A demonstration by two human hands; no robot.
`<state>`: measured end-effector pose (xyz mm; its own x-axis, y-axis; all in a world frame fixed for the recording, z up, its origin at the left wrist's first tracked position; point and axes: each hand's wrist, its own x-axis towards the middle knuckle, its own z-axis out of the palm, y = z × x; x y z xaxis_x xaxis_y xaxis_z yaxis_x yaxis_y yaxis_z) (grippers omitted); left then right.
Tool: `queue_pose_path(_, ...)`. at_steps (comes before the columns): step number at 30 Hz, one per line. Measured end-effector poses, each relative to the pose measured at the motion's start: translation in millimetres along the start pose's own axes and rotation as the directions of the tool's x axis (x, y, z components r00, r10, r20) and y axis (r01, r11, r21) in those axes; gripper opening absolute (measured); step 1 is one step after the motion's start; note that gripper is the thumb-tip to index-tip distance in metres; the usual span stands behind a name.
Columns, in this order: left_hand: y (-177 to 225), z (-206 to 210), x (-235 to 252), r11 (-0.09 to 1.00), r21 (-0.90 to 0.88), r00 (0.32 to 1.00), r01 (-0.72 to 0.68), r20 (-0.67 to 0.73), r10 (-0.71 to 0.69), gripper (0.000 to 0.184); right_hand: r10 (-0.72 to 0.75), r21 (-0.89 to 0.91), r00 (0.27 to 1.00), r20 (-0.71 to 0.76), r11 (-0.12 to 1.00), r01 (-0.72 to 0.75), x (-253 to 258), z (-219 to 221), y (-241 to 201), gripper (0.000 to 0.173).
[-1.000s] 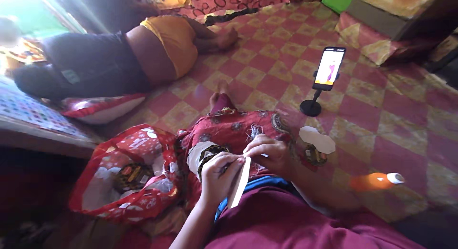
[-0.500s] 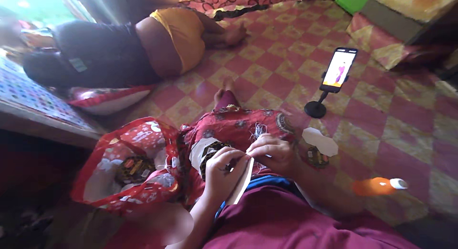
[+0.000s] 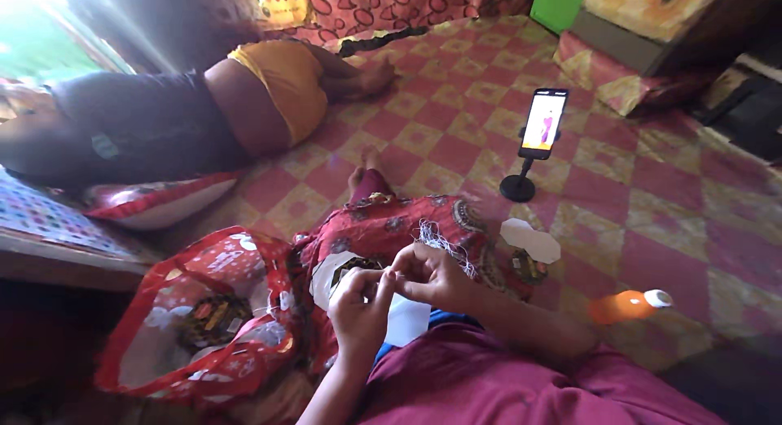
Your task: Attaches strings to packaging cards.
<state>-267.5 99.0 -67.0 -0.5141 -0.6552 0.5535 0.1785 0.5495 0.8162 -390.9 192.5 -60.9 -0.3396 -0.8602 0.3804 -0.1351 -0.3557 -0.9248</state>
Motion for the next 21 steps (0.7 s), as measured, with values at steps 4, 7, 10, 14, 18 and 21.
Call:
queue_pose_path(4,1.2,-1.5,0.6,1.0,-0.016,1.0,0.013,0.023,-0.013,0.01,-0.338,-0.416,0.941,-0.008,0.857,0.305,-2.9,-3.8,7.7,0.017)
queue_pose_path(7,8.5,-4.8,3.6,0.983,-0.073,0.97,0.17,0.188,-0.154,0.02,-0.41,-0.592,0.91,0.06,0.719,0.363,-4.7,-7.3,3.9,0.019)
queue_pose_path(10,27.9,-7.3,11.6,0.655,-0.204,0.668,0.727,0.428,-0.609,0.05,-0.471,-0.687,0.871,0.141,0.587,0.428,-3.2,-5.2,3.2,0.018)
queue_pose_path(14,13.7,-21.9,11.0,0.398,-0.501,0.639,0.768,0.632,-0.438,0.021,-0.5,-0.522,0.843,0.197,0.675,0.522,-4.4,-5.2,6.6,0.02)
queue_pose_path(18,7.1,-19.3,6.5,0.717,-0.532,0.864,0.451,0.463,-0.2,0.01,-0.38,-0.176,0.923,0.069,0.906,0.386,-4.7,-6.8,5.9,0.016)
queue_pose_path(21,2.2,-15.8,5.3,0.979,-0.203,0.974,0.035,0.226,0.012,0.008,-0.243,-0.013,0.968,-0.061,0.97,0.242,-2.3,-6.2,2.8,0.007)
